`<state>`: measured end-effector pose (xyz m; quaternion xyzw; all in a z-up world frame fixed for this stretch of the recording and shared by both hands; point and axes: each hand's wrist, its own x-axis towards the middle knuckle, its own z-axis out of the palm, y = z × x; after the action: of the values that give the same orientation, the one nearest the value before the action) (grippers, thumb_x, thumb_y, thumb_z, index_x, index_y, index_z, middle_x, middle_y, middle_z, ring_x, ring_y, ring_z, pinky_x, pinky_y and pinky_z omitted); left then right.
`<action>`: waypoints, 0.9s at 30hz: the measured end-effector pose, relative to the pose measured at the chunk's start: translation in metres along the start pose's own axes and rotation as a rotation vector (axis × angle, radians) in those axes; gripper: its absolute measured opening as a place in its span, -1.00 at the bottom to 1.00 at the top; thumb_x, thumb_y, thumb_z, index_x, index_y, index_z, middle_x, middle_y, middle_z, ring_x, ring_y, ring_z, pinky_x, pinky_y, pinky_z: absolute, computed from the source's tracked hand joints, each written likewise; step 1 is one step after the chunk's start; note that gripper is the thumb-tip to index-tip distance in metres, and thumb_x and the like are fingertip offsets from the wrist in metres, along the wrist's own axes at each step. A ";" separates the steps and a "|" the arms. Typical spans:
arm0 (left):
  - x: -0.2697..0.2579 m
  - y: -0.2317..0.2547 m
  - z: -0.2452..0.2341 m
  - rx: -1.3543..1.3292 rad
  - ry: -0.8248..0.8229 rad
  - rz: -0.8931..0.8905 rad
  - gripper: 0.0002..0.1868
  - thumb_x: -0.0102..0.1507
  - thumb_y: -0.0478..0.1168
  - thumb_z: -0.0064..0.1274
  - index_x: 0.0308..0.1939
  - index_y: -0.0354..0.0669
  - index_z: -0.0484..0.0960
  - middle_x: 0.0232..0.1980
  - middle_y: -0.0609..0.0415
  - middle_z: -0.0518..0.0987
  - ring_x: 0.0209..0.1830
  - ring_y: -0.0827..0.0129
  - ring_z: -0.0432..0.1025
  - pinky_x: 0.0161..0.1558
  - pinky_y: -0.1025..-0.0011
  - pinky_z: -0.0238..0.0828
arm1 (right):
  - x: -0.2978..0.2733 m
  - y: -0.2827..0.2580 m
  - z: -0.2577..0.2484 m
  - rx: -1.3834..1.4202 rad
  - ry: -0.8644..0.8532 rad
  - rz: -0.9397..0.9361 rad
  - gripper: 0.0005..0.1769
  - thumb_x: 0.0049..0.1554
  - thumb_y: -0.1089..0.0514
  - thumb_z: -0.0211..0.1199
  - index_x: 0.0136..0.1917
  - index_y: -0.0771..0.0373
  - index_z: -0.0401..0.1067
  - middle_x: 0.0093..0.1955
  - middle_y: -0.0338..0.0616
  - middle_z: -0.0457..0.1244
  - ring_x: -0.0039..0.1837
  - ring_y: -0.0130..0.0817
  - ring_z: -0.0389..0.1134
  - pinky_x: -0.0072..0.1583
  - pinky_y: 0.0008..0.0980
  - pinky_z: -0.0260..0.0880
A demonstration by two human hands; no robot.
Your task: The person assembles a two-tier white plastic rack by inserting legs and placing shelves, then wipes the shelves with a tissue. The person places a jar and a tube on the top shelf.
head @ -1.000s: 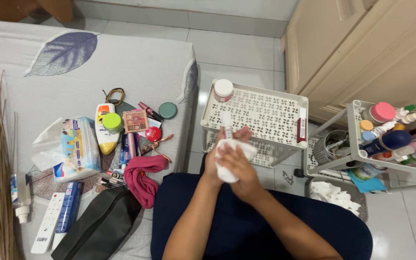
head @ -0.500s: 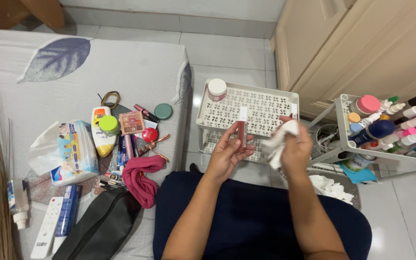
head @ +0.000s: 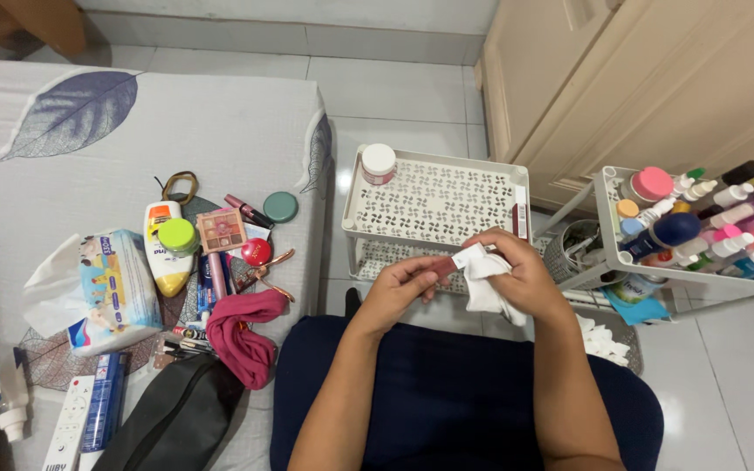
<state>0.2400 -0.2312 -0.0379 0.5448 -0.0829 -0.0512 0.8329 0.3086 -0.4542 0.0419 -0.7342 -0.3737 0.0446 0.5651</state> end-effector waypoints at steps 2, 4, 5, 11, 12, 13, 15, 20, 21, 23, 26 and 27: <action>0.003 -0.002 0.001 0.016 0.023 0.021 -0.62 0.38 -0.31 0.06 0.27 -0.34 0.58 -0.08 0.07 0.68 -0.25 0.55 0.43 -0.14 0.55 0.42 | 0.000 0.004 0.002 0.055 0.029 0.029 -0.65 0.09 0.42 0.21 0.16 0.32 0.44 0.11 -0.15 0.34 0.17 -0.42 0.37 0.19 -0.45 0.37; 0.004 -0.006 0.003 0.010 0.043 0.031 -0.62 0.37 -0.33 0.07 0.28 -0.32 0.57 -0.07 0.06 0.68 -0.25 0.55 0.43 -0.15 0.54 0.43 | -0.001 0.007 0.005 0.088 0.063 0.071 -0.68 0.10 0.41 0.21 0.15 0.33 0.45 0.07 -0.15 0.34 0.14 -0.46 0.36 0.15 -0.47 0.37; 0.004 -0.008 0.004 0.031 0.065 0.049 -0.62 0.38 -0.34 0.07 0.29 -0.33 0.57 -0.07 0.06 0.66 -0.23 0.55 0.43 -0.14 0.54 0.44 | -0.001 0.008 0.006 0.093 0.066 0.073 -0.68 0.11 0.42 0.20 0.16 0.33 0.45 0.08 -0.17 0.34 0.14 -0.47 0.36 0.16 -0.47 0.37; 0.007 -0.009 0.018 0.024 0.188 0.156 -0.54 0.39 -0.32 0.02 0.38 -0.33 0.42 0.10 0.01 0.62 -0.14 0.51 0.48 -0.08 0.50 0.49 | 0.011 0.005 0.009 0.211 0.237 0.172 -0.56 0.10 0.46 0.16 0.26 0.31 0.41 0.15 -0.22 0.32 0.16 -0.48 0.31 0.20 -0.48 0.35; 0.009 -0.009 0.018 0.003 0.196 0.154 -0.49 0.39 -0.31 0.01 0.43 -0.29 0.37 0.10 0.00 0.61 -0.13 0.50 0.49 -0.07 0.50 0.50 | 0.013 0.005 0.009 0.242 0.338 0.227 -0.55 0.10 0.47 0.14 0.26 0.30 0.42 0.14 -0.22 0.32 0.15 -0.47 0.33 0.18 -0.48 0.37; 0.011 -0.009 0.016 -0.019 0.204 0.151 -0.45 0.38 -0.30 -0.01 0.47 -0.25 0.31 0.10 0.00 0.60 -0.13 0.48 0.50 -0.06 0.49 0.52 | 0.016 0.007 0.008 0.274 0.438 0.282 -0.54 0.11 0.47 0.12 0.27 0.30 0.44 0.13 -0.22 0.32 0.13 -0.47 0.34 0.16 -0.49 0.39; 0.015 -0.013 0.011 -0.017 0.217 0.122 -0.47 0.39 -0.30 -0.01 0.44 -0.29 0.32 0.06 -0.02 0.60 -0.17 0.45 0.52 -0.11 0.47 0.53 | 0.021 0.013 0.008 0.323 0.639 0.225 -0.64 0.22 0.45 0.15 0.28 0.32 0.42 0.15 -0.16 0.32 0.15 -0.43 0.33 0.18 -0.48 0.39; 0.021 -0.037 0.007 0.031 0.191 0.057 -0.54 0.40 -0.29 0.00 0.38 -0.30 0.39 -0.10 0.01 0.57 -0.32 0.47 0.46 -0.31 0.48 0.44 | 0.023 0.033 0.041 0.096 0.782 0.075 -0.58 0.10 0.47 0.23 0.23 0.33 0.34 0.18 -0.12 0.28 0.21 -0.39 0.35 0.22 -0.44 0.44; 0.020 -0.043 0.009 0.082 0.190 0.037 -0.53 0.39 -0.30 0.02 0.39 -0.28 0.40 -0.15 0.01 0.56 -0.35 0.49 0.44 -0.33 0.49 0.42 | 0.020 0.036 0.053 0.080 0.753 0.016 -0.58 0.07 0.48 0.24 0.21 0.33 0.33 0.16 -0.10 0.26 0.22 -0.38 0.34 0.23 -0.43 0.42; 0.021 -0.051 0.008 0.152 0.214 0.032 -0.52 0.37 -0.32 0.01 0.39 -0.24 0.42 -0.17 0.05 0.56 -0.38 0.52 0.41 -0.35 0.51 0.40 | 0.015 0.040 0.078 -0.342 0.693 -0.230 -0.65 0.01 0.51 0.24 0.06 0.30 0.48 0.05 -0.10 0.23 0.09 -0.30 0.33 0.14 -0.33 0.41; 0.022 -0.056 -0.002 0.172 0.242 0.073 -0.53 0.36 -0.33 -0.04 0.37 -0.21 0.43 -0.11 0.13 0.57 -0.34 0.56 0.41 -0.33 0.54 0.41 | 0.011 0.044 0.097 -0.407 0.561 -0.225 -0.60 -0.08 0.46 0.34 0.05 0.25 0.56 0.01 -0.08 0.19 0.00 -0.27 0.31 -0.01 -0.34 0.39; 0.022 -0.055 -0.005 0.154 0.221 0.088 -0.56 0.38 -0.32 -0.02 0.36 -0.23 0.44 -0.09 0.15 0.57 -0.30 0.58 0.41 -0.29 0.55 0.42 | 0.011 0.045 0.096 -0.410 0.555 -0.236 -0.60 -0.07 0.44 0.38 0.06 0.22 0.57 0.00 -0.10 0.19 -0.01 -0.28 0.31 -0.02 -0.35 0.38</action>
<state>0.2630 -0.2524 -0.0887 0.6053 -0.0184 0.0521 0.7941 0.2920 -0.3744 -0.0274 -0.7681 -0.2893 -0.2978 0.4874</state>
